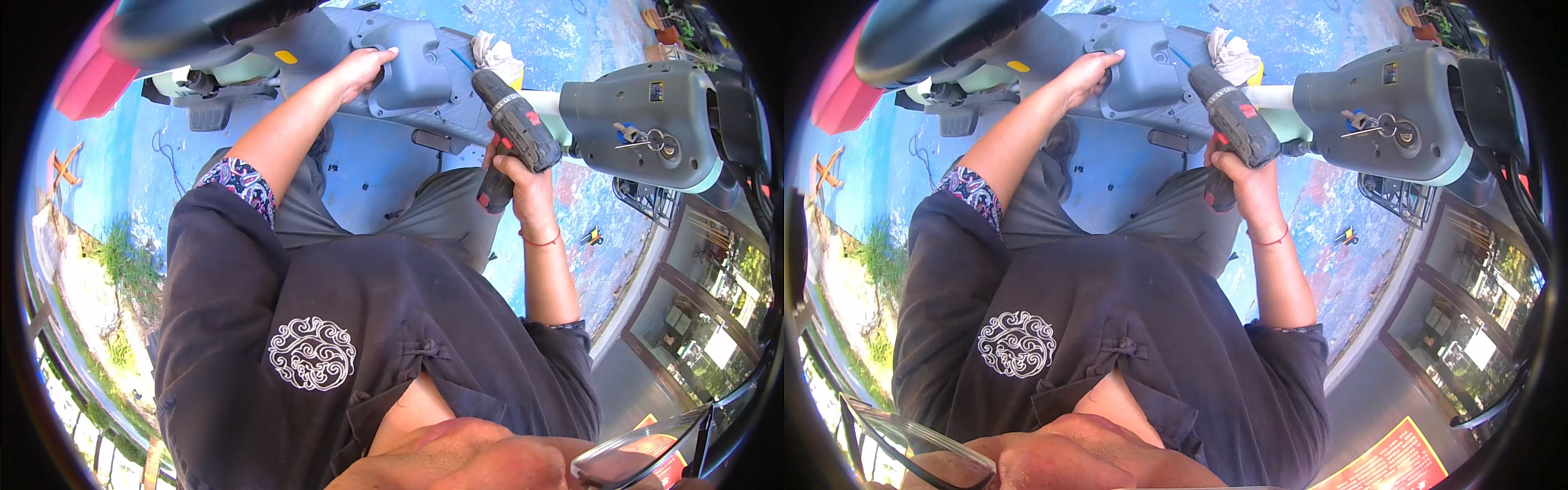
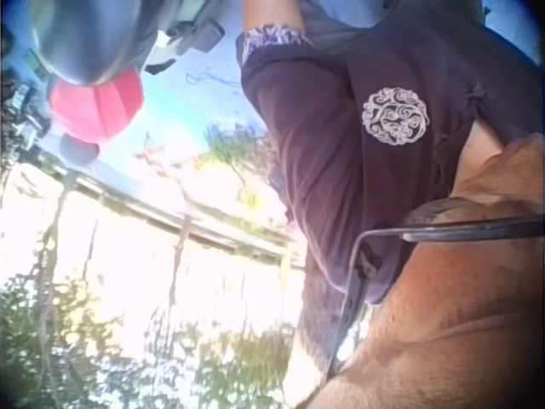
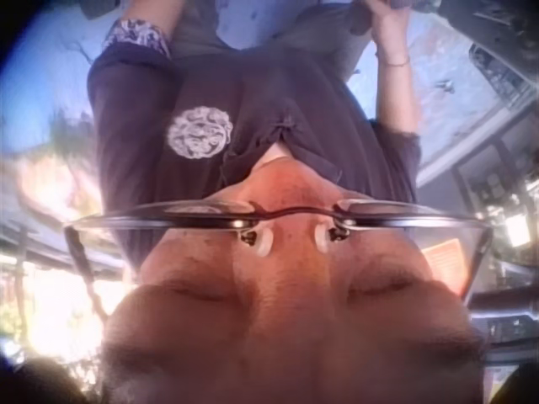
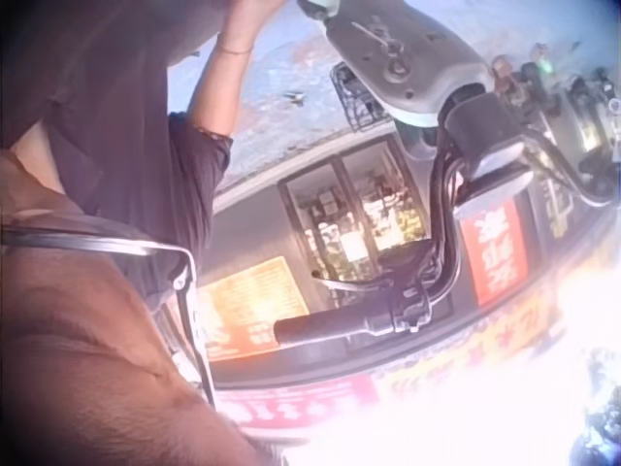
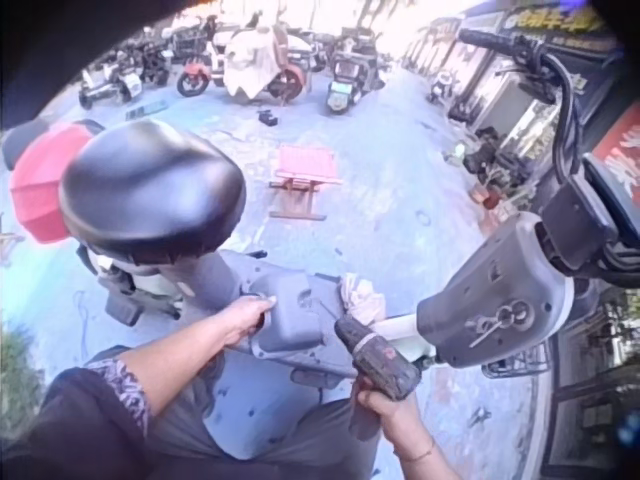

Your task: The person uses a cordless drill to fasten screws into the front body panel of a scooter. They align the panel, insert screws, and tighten them in sequence, then wipe the surface with a cloth.

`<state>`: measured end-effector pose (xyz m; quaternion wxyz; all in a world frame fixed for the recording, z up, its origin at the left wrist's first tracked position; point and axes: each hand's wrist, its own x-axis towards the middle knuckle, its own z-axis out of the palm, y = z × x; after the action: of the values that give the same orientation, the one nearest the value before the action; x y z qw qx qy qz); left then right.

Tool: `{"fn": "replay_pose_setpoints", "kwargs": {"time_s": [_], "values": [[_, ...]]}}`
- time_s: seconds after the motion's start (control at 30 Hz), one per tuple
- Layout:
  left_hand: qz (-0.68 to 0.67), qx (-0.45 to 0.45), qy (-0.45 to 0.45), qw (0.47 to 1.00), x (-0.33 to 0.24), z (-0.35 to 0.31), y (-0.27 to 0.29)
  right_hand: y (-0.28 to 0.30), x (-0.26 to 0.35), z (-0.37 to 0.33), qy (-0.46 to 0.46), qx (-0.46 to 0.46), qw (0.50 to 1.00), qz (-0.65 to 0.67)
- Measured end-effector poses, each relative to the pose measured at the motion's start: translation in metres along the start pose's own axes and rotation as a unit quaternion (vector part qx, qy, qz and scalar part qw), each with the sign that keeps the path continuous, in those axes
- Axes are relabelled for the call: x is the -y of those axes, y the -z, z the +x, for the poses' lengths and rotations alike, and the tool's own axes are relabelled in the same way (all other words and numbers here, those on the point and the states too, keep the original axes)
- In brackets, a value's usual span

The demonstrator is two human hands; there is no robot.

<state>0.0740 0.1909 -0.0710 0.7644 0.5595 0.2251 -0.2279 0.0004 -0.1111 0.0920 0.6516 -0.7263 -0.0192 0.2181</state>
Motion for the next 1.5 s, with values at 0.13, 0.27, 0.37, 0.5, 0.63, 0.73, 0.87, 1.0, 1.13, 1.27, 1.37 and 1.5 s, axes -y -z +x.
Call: {"fn": "replay_pose_setpoints", "kwargs": {"time_s": [0.13,0.27,0.37,0.5,0.63,0.73,0.87,1.0,1.13,1.27,1.37,1.5], "values": [[-0.1,-0.026,-0.067,0.992,0.004,0.006,-0.004,0.019,-0.038,0.003,0.002,-0.051,0.997,-0.062],[-0.038,-0.001,-0.152,0.988,-0.03,-0.002,-0.021,0.049,-0.093,0.025,0.047,-0.085,0.972,-0.215],[0.048,0.001,-0.24,0.97,-0.056,-0.015,-0.025,0.038,-0.104,0.053,0.112,-0.081,0.924,-0.357],[0.104,0.052,-0.327,0.938,-0.073,-0.016,-0.026,0.031,-0.12,0.093,0.183,-0.098,0.813,-0.544],[0.085,0.107,-0.326,0.936,-0.085,-0.026,-0.039,0.031,-0.126,0.108,0.151,-0.089,0.791,-0.587],[0.085,0.122,-0.318,0.936,-0.093,-0.028,-0.041,0.034,-0.137,0.112,0.152,-0.087,0.811,-0.558],[-0.083,0.15,-0.274,0.946,-0.096,-0.036,-0.053,0.03,-0.138,0.11,0.134,-0.081,0.818,-0.553],[-0.212,0.205,-0.235,0.926,-0.084,-0.014,-0.061,0.03,-0.126,0.093,0.155,-0.085,0.795,-0.581],[-0.288,0.219,-0.203,0.91,-0.076,-0.015,-0.081,0.016,-0.073,0.058,0.1,-0.054,0.993,-0.007],[-0.355,0.253,-0.138,0.889,-0.076,-0.031,-0.113,0.014,-0.036,0.024,0.092,-0.084,0.98,0.156],[-0.319,0.293,-0.091,0.897,-0.074,-0.031,-0.121,0.018,-0.023,0.018,0.082,-0.147,0.967,0.192],[-0.211,0.341,-0.032,0.915,-0.045,0.0,-0.129,0.034,-0.019,0.008,0.165,-0.273,0.946,0.059]]}}
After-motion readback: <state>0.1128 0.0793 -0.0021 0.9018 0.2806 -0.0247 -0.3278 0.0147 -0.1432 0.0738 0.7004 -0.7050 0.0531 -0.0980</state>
